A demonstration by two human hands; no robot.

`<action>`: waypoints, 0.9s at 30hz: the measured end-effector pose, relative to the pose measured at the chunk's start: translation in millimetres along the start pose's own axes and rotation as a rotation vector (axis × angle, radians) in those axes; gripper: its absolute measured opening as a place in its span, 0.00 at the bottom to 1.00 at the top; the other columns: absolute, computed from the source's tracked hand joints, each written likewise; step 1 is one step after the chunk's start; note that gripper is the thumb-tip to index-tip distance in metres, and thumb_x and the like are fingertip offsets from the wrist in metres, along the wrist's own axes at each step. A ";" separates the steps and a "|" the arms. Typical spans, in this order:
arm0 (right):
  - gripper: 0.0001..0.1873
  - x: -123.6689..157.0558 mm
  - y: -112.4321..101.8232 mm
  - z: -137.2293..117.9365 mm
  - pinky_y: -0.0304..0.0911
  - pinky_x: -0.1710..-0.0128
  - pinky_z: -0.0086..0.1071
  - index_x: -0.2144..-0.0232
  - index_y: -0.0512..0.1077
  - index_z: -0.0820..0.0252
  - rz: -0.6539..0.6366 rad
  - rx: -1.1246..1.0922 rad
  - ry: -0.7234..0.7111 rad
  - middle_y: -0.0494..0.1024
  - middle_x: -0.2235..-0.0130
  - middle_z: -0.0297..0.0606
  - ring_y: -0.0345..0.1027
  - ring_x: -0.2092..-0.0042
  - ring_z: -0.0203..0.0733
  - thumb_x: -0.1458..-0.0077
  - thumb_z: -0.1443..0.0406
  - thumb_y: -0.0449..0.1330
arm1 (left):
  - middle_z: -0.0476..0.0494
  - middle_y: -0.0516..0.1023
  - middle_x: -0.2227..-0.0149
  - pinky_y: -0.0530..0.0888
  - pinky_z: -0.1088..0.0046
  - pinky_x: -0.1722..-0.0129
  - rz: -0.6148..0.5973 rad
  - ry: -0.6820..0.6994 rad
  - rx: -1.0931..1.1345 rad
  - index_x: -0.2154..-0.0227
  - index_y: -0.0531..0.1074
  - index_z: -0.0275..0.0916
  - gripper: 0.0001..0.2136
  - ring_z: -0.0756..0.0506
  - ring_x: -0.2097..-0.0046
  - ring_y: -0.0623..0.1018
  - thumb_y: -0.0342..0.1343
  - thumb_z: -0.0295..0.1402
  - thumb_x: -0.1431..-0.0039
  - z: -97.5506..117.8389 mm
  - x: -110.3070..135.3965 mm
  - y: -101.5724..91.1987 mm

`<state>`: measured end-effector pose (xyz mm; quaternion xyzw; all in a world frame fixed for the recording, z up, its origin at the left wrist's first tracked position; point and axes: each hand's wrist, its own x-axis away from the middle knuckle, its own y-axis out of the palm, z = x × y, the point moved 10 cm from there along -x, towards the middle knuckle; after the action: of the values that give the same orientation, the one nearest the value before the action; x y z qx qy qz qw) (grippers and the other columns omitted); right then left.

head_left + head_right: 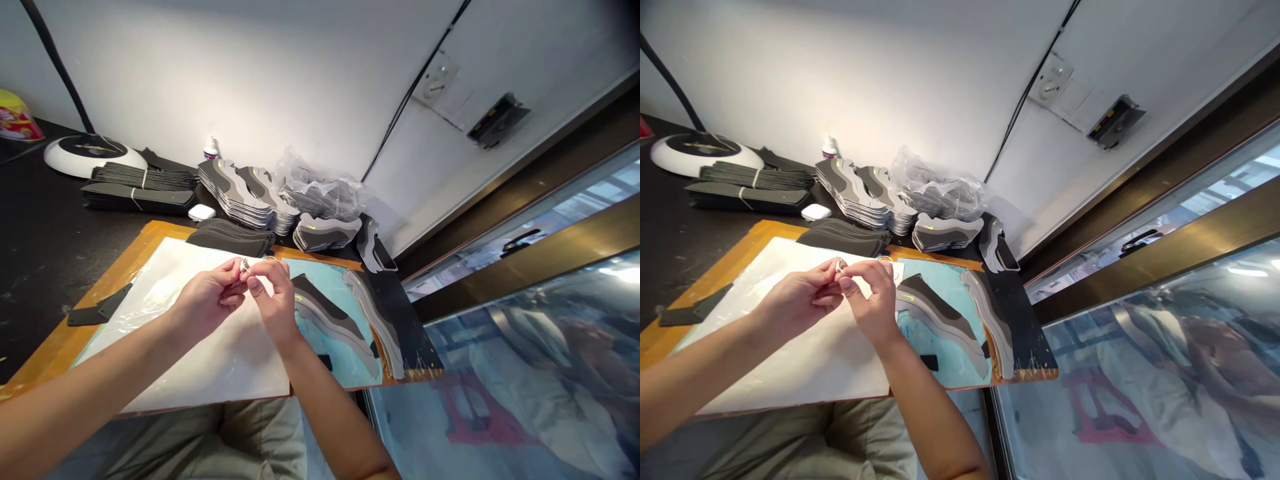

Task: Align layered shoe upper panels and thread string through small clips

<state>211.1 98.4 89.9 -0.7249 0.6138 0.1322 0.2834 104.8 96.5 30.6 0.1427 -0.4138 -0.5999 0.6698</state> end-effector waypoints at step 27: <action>0.16 46.5 61.5 31.3 0.63 0.66 0.25 0.76 0.63 0.58 -0.488 -0.894 1.095 0.56 0.78 0.20 0.40 0.81 0.25 0.40 0.60 0.63 | 0.46 0.72 0.78 0.57 0.78 0.72 -0.179 0.749 -1.047 0.83 0.78 0.39 0.17 0.49 0.72 0.62 0.57 0.10 0.52 83.8 24.0 10.8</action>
<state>166.5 73.2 24.4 -0.8488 0.3766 -0.0774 -0.3630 49.9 102.5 99.0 0.0308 0.2081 -0.6854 0.6971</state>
